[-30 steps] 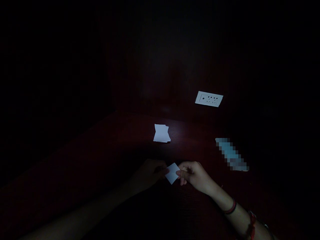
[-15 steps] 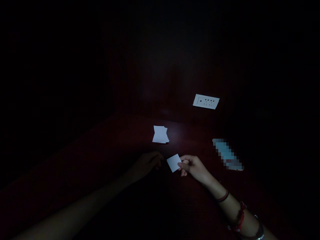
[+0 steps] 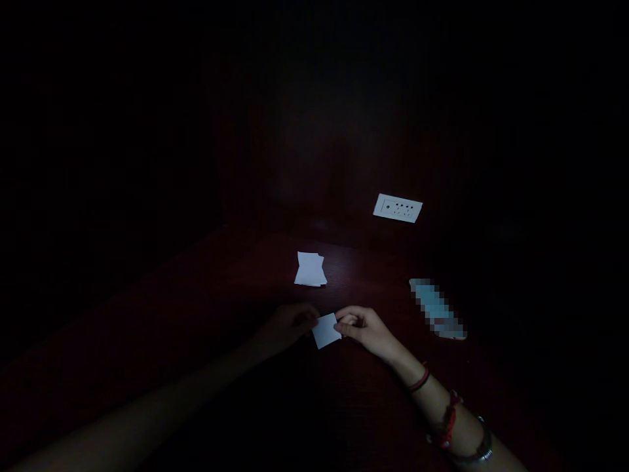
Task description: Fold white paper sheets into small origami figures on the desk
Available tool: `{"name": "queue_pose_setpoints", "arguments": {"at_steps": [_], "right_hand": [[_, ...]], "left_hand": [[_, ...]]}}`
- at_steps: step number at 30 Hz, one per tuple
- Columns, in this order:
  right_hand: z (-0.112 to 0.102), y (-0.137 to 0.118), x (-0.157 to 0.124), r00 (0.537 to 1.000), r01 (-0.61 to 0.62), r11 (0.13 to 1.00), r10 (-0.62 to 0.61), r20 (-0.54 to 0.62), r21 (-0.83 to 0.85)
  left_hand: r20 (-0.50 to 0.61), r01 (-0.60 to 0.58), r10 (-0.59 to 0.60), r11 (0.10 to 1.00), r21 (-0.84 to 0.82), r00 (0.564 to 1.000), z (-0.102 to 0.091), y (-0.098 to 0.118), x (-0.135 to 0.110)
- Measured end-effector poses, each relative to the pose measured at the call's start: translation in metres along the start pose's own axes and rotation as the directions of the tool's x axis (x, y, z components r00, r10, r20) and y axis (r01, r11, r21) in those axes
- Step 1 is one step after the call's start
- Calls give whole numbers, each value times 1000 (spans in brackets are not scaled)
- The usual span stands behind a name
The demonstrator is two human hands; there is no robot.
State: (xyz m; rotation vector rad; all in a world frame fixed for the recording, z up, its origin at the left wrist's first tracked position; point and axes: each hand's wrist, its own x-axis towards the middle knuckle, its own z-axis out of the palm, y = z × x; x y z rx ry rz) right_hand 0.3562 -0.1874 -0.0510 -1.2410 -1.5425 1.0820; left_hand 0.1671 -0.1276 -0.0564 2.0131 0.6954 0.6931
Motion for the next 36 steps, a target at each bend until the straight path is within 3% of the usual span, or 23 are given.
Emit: {"name": "queue_pose_setpoints", "arguments": {"at_steps": [7, 11, 16, 23, 29, 36], "right_hand": [[5, 3, 2, 987, -8, 997, 21, -160, 82], [13, 5, -3, 994, -58, 984, 73, -85, 168], [14, 2, -8, 998, 25, 993, -33, -62, -113], [10, -10, -10, 976, 145, 874, -202, -76, -464], [13, -10, -8, 977, 146, 826, -206, -50, -545], [13, -4, -6, 987, 113, 819, -160, -34, -563]], "left_hand": [[-48, 27, -27, 1000, 2, 998, 5, -5, 0], [-103, 5, -1, 999, 36, 995, 5, -6, 0], [-158, 19, -9, 998, 63, 987, 3, 1, -2], [-86, 24, -16, 995, 94, 996, 4, 4, -5], [10, -38, 37, 964, 263, 999, 7, 2, -6], [-95, 59, -20, 901, 430, 995, 14, 7, -16]]}}
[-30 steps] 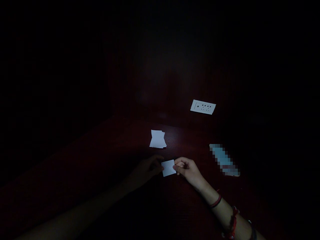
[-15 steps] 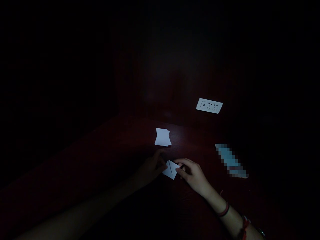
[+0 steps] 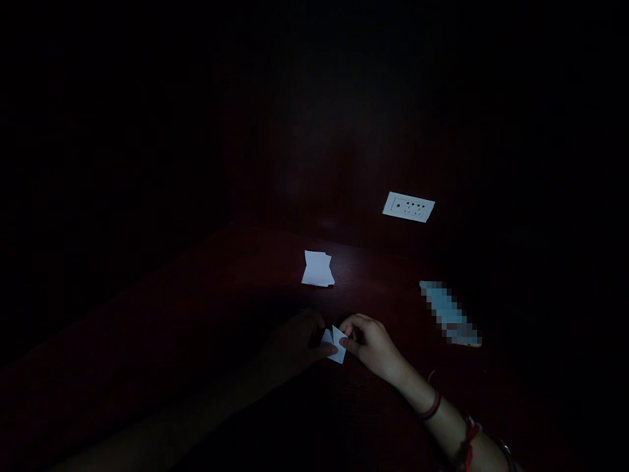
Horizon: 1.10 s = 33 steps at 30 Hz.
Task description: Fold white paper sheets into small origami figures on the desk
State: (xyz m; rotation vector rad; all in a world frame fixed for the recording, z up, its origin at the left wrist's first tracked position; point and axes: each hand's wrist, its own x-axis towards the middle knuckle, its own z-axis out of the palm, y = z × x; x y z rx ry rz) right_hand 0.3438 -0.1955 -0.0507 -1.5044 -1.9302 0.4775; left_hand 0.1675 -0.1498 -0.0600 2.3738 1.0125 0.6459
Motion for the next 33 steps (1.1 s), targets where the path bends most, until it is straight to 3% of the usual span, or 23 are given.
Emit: {"name": "queue_pose_setpoints", "arguments": {"at_steps": [7, 12, 22, 27, 33], "right_hand": [[-2, 1, 0, 999, 12, 1000, -12, 29, -12], [-1, 1, -1, 999, 21, 999, -23, -46, -37], [2, 5, -4, 992, 113, 981, -104, 65, -158], [-1, 4, -3, 995, 87, 993, -83, 49, -85], [-6, 1, -4, 991, 111, 994, -111, 73, -3]], "left_hand": [[13, 34, -35, 998, 50, 999, 4, -3, 1], [14, -4, 3, 998, 58, 1000, 2, -4, 5], [3, -129, 129, 986, 102, 992, 1, -10, 10], [108, -269, 255, 953, 139, 961, -4, -8, 8], [211, -351, 316, 923, 158, 925, -5, -10, 9]]}}
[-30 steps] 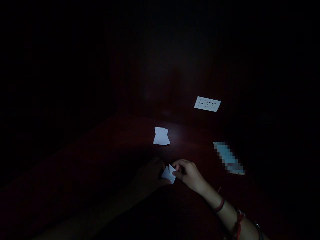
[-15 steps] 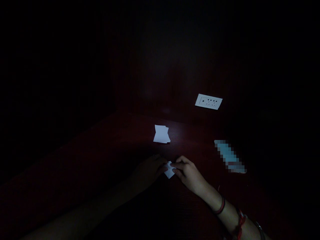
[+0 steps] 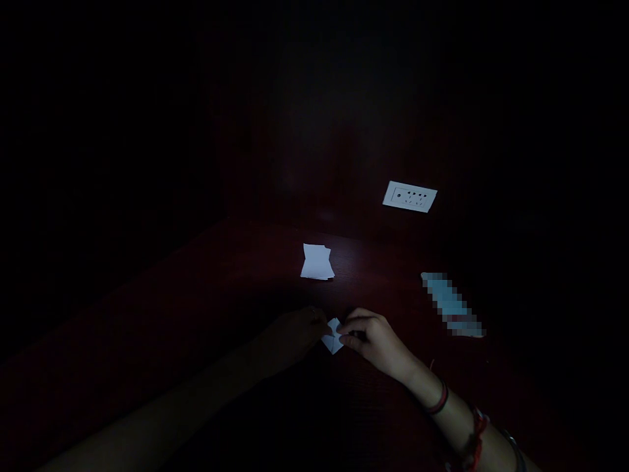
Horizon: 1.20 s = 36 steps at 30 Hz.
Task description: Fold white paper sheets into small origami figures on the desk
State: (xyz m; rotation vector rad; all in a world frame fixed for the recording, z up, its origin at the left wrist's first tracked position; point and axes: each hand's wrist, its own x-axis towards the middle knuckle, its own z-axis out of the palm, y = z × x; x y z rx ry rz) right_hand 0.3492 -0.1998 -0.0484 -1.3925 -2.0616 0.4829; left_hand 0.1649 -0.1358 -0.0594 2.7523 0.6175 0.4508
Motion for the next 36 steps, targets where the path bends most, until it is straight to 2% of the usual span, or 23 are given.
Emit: {"name": "queue_pose_setpoints", "arguments": {"at_steps": [6, 12, 17, 22, 27, 32, 34, 36], "right_hand": [[-4, -3, -5, 999, 21, 999, -22, 40, 36], [1, 1, -2, 999, -51, 998, 51, 5, 30], [3, 3, 2, 996, -81, 997, 82, -28, 10], [2, 1, 1, 985, -174, 985, 174, 4, -16], [0, 5, 1, 967, -252, 966, 247, 69, 66], [-1, 9, 1, 966, -236, 943, 203, 159, 233], [-1, 8, 0, 972, -213, 937, 176, 152, 276], [-2, 6, 0, 986, -149, 957, 124, 112, 248]], "left_hand": [[37, -115, 119, 989, -88, 992, -12, 3, -7], [83, -51, 59, 994, -99, 995, -20, 9, -18], [152, -85, 88, 996, -30, 984, -20, 11, -22], [76, -172, 167, 983, 69, 983, -15, 9, -16], [1, -116, 116, 987, 112, 993, -6, 7, -15], [-53, -142, 150, 980, 141, 987, 1, 4, -17], [-58, -153, 163, 977, 148, 985, 2, 4, -17], [-39, -166, 175, 973, 157, 984, 0, 5, -18]]}}
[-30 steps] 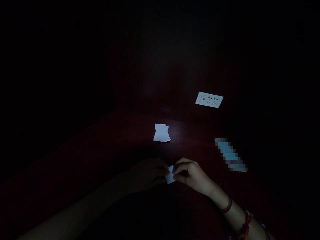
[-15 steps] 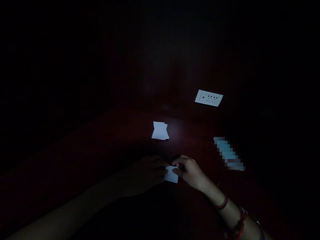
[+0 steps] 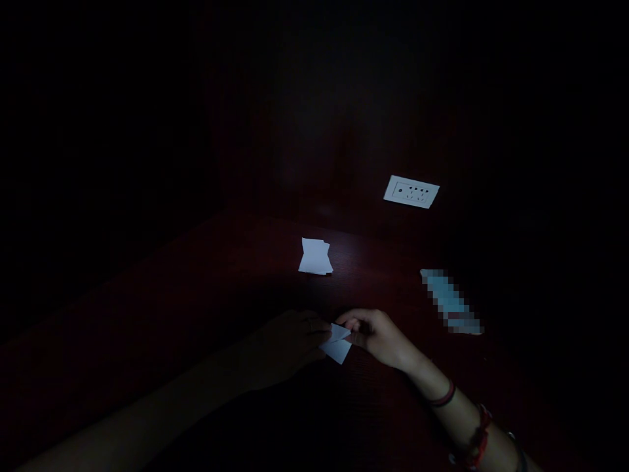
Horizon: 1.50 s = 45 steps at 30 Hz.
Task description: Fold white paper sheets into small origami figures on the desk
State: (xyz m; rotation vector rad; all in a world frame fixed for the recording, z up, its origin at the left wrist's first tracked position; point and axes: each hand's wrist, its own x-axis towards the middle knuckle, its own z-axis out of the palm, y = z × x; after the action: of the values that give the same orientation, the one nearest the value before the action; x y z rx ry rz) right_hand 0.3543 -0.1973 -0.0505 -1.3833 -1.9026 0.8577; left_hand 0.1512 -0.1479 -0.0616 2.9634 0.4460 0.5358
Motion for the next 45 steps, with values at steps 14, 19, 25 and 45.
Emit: {"name": "queue_pose_setpoints", "arguments": {"at_steps": [14, 19, 25, 45], "right_hand": [[-3, -6, 3, 983, 183, 956, -183, 21, -230], [1, -3, 8, 998, 31, 976, -41, -39, -215], [4, -3, 8, 995, -79, 971, 62, -79, -224], [6, -6, 8, 990, 13, 962, -50, -130, -273]], "left_hand": [[50, -14, 17, 999, -50, 999, -14, 9, 0], [57, -18, 20, 999, -41, 998, -16, 11, -1], [56, 0, 3, 999, -52, 998, -15, 11, 0], [116, 34, -29, 999, -43, 993, -18, 16, 4]]}}
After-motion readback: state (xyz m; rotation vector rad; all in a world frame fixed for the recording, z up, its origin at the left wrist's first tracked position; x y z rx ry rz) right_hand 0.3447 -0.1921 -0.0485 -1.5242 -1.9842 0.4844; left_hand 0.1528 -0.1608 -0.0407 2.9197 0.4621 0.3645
